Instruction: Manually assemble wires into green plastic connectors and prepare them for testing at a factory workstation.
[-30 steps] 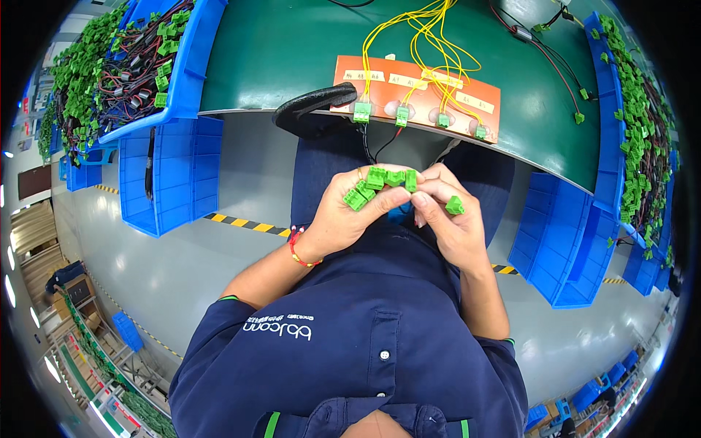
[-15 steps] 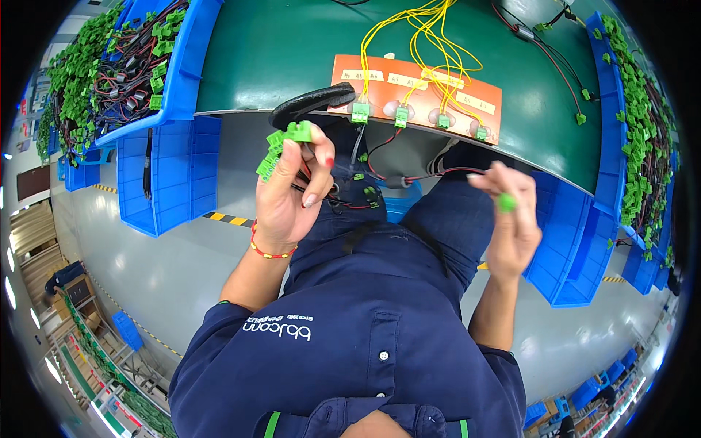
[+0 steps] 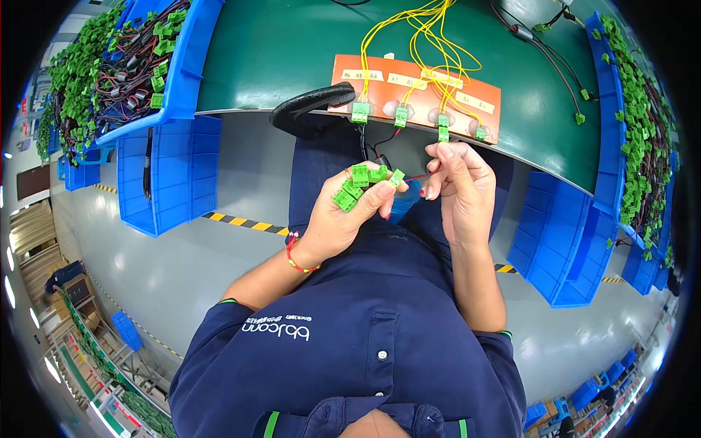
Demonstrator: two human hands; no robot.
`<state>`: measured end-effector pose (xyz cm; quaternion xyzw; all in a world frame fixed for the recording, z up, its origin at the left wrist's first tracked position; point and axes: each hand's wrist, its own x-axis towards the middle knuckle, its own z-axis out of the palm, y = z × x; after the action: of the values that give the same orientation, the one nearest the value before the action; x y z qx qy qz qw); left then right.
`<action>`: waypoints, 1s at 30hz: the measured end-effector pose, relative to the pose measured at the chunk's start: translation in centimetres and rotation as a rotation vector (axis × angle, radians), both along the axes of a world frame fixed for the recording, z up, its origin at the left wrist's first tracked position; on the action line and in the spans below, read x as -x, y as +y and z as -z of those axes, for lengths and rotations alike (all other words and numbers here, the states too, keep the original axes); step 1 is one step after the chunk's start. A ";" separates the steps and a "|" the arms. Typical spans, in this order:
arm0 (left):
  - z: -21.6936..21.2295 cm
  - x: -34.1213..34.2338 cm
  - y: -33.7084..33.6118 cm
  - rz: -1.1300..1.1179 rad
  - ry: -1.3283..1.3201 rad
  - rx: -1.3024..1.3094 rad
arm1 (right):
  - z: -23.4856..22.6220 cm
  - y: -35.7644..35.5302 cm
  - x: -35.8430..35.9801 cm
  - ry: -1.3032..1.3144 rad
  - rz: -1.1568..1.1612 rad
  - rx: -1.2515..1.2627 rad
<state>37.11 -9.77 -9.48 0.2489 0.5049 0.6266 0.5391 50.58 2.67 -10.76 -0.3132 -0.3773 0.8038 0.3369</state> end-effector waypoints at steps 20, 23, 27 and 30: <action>-0.4 -0.5 0.7 0.035 -0.037 -0.001 | -0.7 -1.4 -2.0 -0.197 0.036 -0.367; -0.5 -0.7 1.0 0.042 -0.014 -0.016 | -1.4 -3.0 -1.8 -0.179 -0.125 -0.568; 0.2 -1.5 1.3 0.056 0.053 0.036 | -1.2 -2.3 -1.7 -0.222 -0.155 -0.318; 0.1 -1.6 1.2 0.118 0.108 0.048 | -0.3 -0.9 -1.9 -0.101 -0.015 -0.144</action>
<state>38.67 -8.59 -9.61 0.2983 0.5326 0.5671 0.5529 52.45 1.74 -10.47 -0.3254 -0.4531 0.7601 0.3331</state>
